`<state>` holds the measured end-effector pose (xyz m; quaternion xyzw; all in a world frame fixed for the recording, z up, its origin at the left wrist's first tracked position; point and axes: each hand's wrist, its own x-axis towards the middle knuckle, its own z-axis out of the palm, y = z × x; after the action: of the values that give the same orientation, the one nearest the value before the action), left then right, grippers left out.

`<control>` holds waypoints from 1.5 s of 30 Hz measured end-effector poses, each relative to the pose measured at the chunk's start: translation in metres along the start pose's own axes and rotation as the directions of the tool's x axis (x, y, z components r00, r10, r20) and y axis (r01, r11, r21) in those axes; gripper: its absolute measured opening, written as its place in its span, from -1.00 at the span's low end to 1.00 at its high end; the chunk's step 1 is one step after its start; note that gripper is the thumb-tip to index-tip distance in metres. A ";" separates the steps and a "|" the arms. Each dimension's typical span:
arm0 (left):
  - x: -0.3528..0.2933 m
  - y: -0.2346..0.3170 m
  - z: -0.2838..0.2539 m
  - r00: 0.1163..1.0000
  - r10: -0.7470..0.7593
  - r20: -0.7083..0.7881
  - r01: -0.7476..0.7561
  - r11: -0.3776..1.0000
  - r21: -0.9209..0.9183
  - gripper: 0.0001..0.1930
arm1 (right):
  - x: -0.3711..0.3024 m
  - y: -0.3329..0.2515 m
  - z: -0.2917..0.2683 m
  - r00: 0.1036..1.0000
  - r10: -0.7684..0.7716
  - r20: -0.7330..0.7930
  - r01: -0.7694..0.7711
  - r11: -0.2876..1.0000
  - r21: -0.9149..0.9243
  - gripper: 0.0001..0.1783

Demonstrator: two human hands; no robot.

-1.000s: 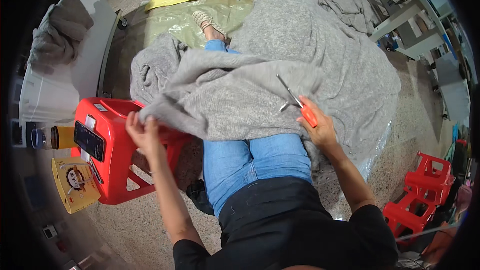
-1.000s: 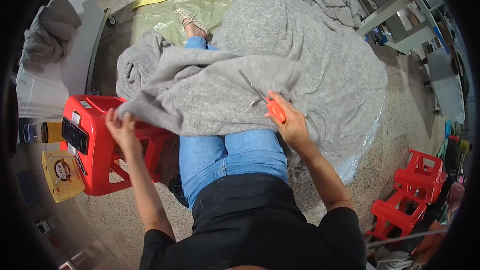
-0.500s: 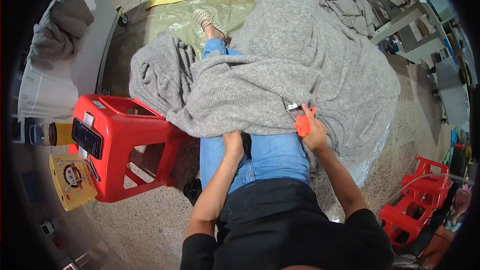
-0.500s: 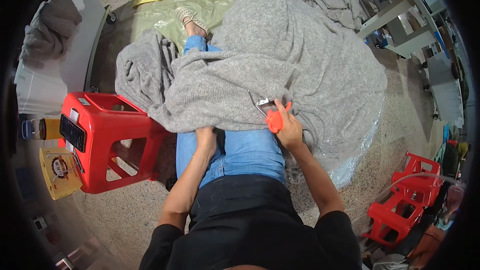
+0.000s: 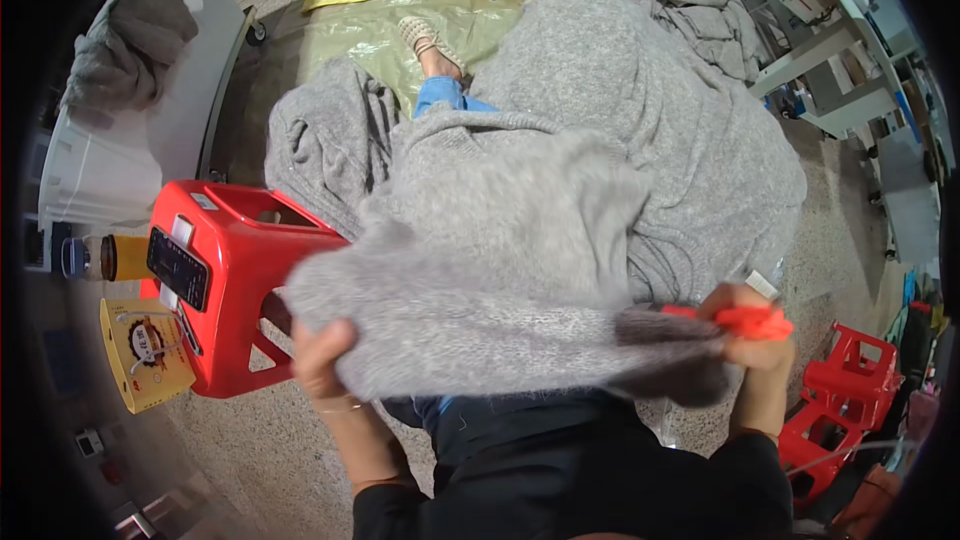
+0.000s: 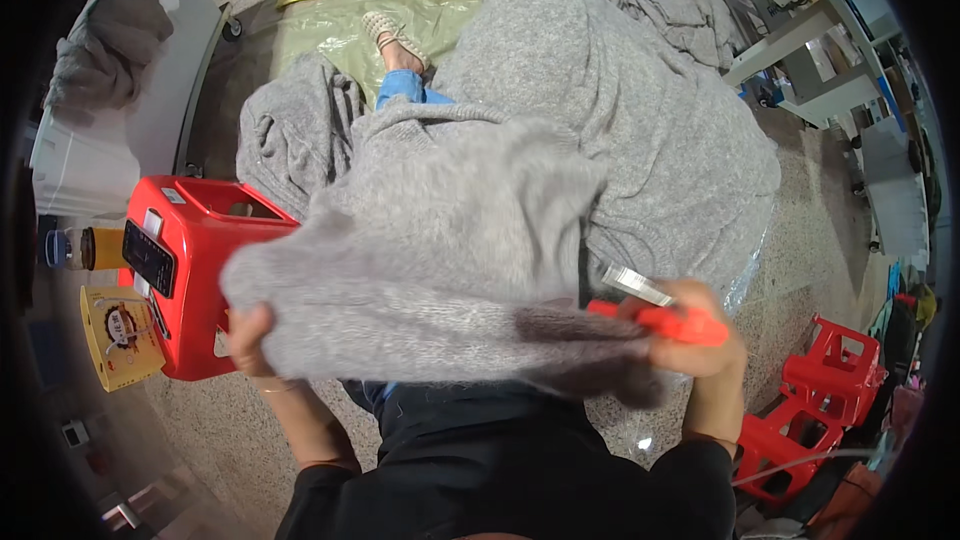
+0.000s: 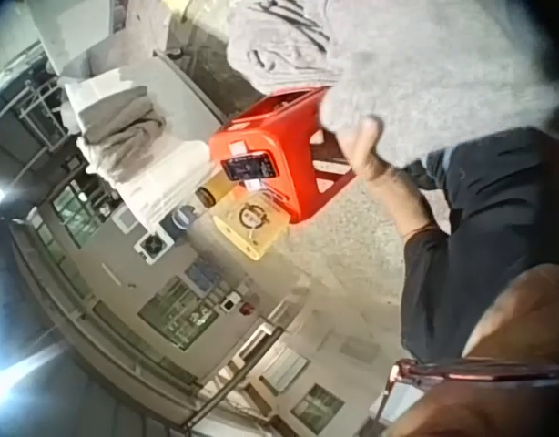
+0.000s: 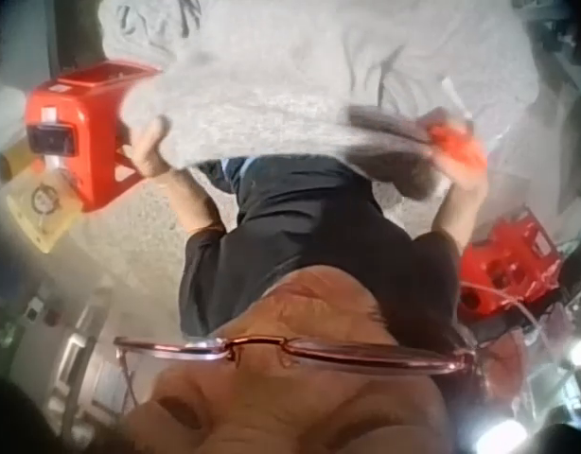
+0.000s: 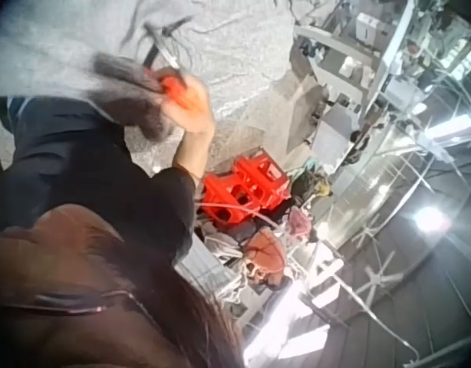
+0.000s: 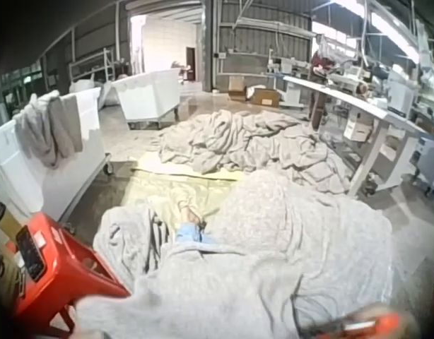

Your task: Trimming excess threads and edges from a large piece of grey fabric using scissors.

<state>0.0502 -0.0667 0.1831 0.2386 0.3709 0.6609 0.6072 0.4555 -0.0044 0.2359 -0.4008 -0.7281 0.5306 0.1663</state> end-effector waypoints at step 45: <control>0.032 -0.114 -0.153 0.888 -0.268 -0.373 0.187 0.953 -0.239 -0.74 | 0.048 0.040 0.127 0.937 -0.066 -0.343 -0.147 0.817 -0.557 -0.47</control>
<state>-0.0007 -0.0674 -0.0035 -0.0083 0.4458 0.6528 0.6124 0.3571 -0.0439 0.1426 -0.5347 -0.8042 0.2107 0.1516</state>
